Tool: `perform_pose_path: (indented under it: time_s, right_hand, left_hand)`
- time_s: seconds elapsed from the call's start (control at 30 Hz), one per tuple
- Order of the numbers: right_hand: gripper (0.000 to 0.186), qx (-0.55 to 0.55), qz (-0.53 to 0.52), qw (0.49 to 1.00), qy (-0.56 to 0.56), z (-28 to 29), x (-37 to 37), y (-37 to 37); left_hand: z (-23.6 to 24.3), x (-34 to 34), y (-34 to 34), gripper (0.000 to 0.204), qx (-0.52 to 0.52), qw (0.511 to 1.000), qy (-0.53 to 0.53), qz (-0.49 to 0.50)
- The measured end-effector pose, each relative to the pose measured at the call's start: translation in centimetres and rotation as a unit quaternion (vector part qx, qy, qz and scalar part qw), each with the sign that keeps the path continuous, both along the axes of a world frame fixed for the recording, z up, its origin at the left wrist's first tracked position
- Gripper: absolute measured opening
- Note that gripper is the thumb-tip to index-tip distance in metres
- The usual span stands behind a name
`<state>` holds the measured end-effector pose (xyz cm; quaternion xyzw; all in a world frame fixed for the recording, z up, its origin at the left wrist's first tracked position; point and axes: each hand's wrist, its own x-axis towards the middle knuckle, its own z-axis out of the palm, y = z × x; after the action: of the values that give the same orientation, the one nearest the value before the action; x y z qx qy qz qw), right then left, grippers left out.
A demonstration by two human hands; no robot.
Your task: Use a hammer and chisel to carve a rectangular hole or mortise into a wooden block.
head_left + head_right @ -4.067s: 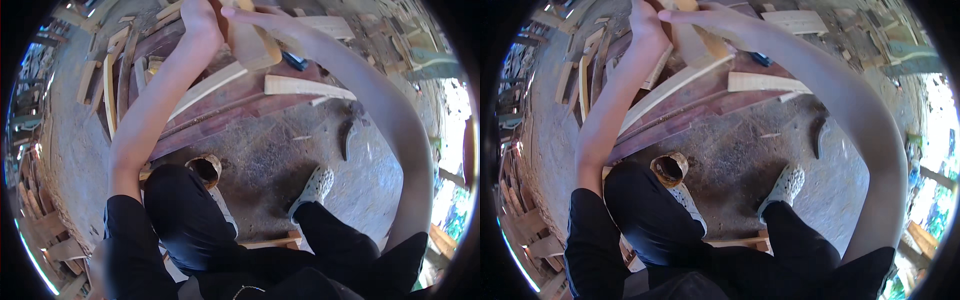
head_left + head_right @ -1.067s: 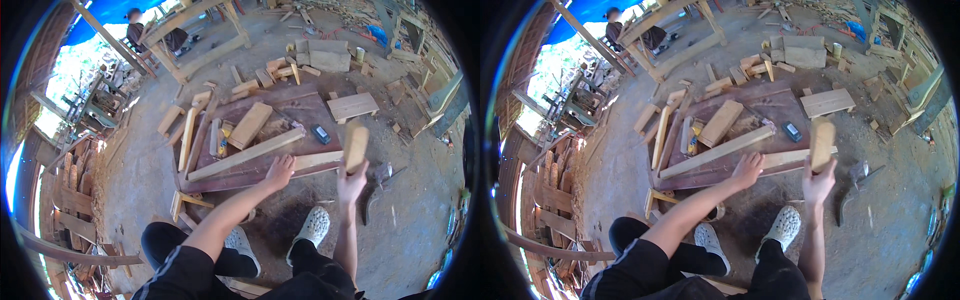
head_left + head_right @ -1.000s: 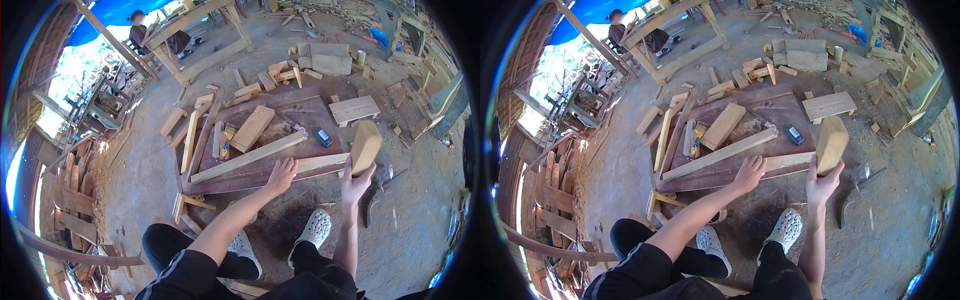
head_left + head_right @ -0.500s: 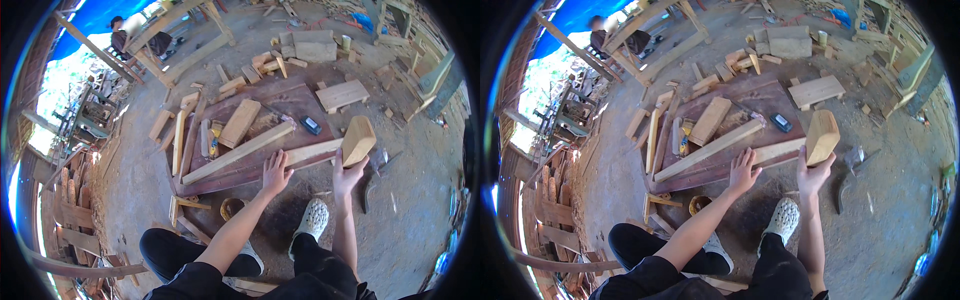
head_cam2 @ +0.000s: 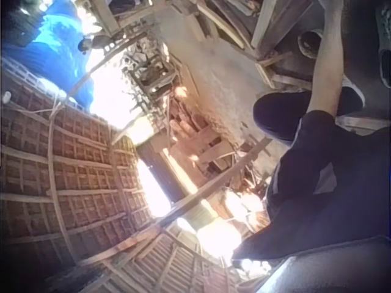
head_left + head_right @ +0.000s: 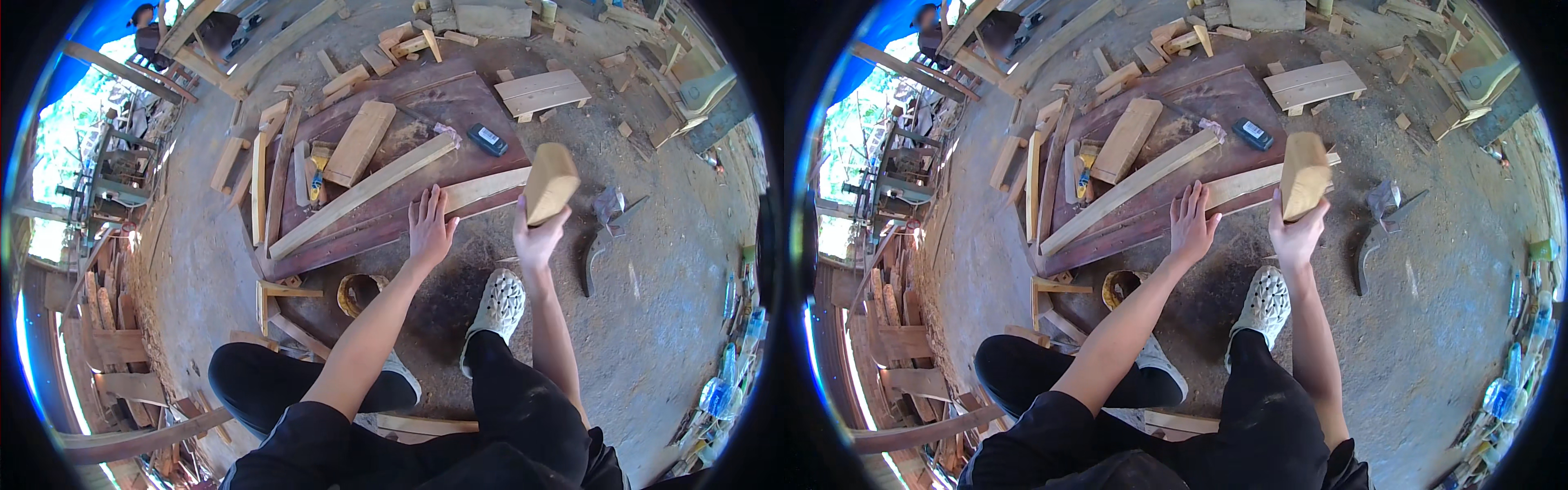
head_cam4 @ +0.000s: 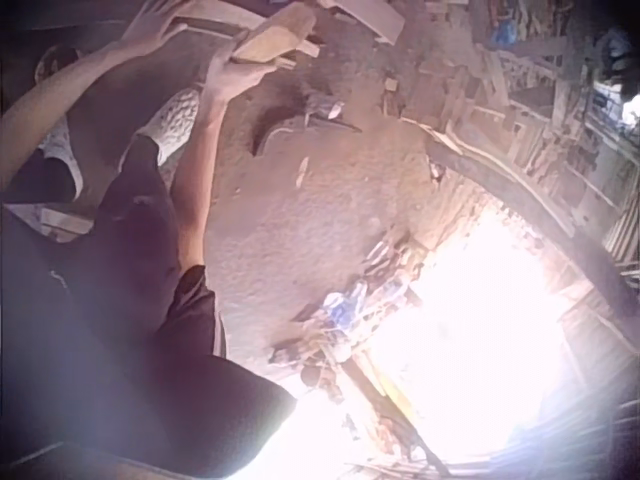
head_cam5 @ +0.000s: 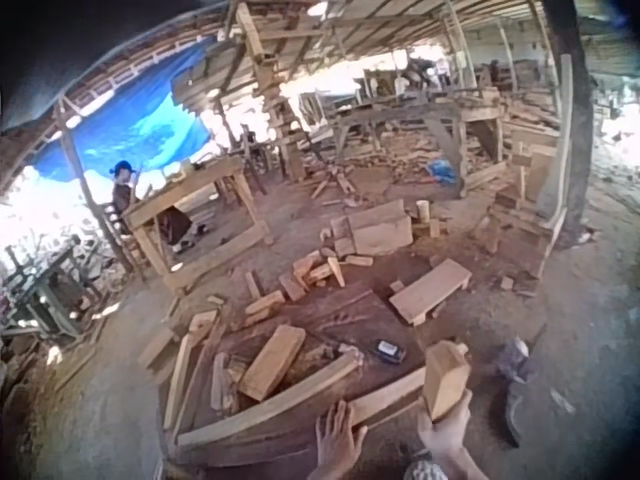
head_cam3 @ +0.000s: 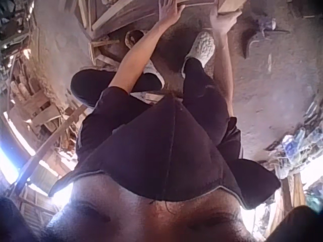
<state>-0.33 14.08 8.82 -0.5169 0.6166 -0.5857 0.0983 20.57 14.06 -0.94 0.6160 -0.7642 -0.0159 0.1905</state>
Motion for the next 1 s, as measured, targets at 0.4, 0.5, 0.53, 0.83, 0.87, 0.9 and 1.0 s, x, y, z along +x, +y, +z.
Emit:
perform_pose_path:
  time_s: [0.4, 0.5, 0.53, 0.83, 0.87, 0.9, 1.0]
  right_hand:
    - [0.052, -0.005, -0.002, 0.999, 0.035, -2.6, -1.0, -0.7]
    - [0.055, 0.383, 0.044, 0.893, 0.232, -3.4, -1.8, -1.6]
    - [0.055, 0.382, 0.062, 0.891, 0.235, -1.8, -0.7, -1.1]
    - [0.059, 0.252, 0.036, 0.949, 0.186, -3.9, -2.8, -2.5]
    - [0.062, 0.372, 0.045, 0.897, 0.234, -3.7, -2.9, -2.6]
    - [0.066, 0.371, 0.054, 0.908, 0.19, -1.0, -1.0, -2.0]
    - [0.064, 0.213, 0.046, 0.976, 0.027, 0.1, 0.2, -0.5]
  left_hand:
    - [0.2, -0.9, 0.3, 0.063, -0.005, 0.999, 0.035, 0.015]
    - [0.2, -0.7, 0.3, 0.062, 0.007, 0.999, 0.047, 0.016]
    - [-0.1, 0.0, 0.7, 0.062, 0.01, 0.998, 0.043, 0.034]
    - [0.6, -1.0, 0.6, 0.062, 0.004, 0.998, 0.058, 0.013]
    - [0.2, -1.1, 1.2, 0.062, 0.011, 0.998, 0.055, 0.024]
    - [-0.1, 0.0, 1.1, 0.062, 0.004, 0.998, 0.047, 0.031]
    - [0.1, -0.1, 0.7, 0.063, -0.013, 0.998, 0.063, 0.026]
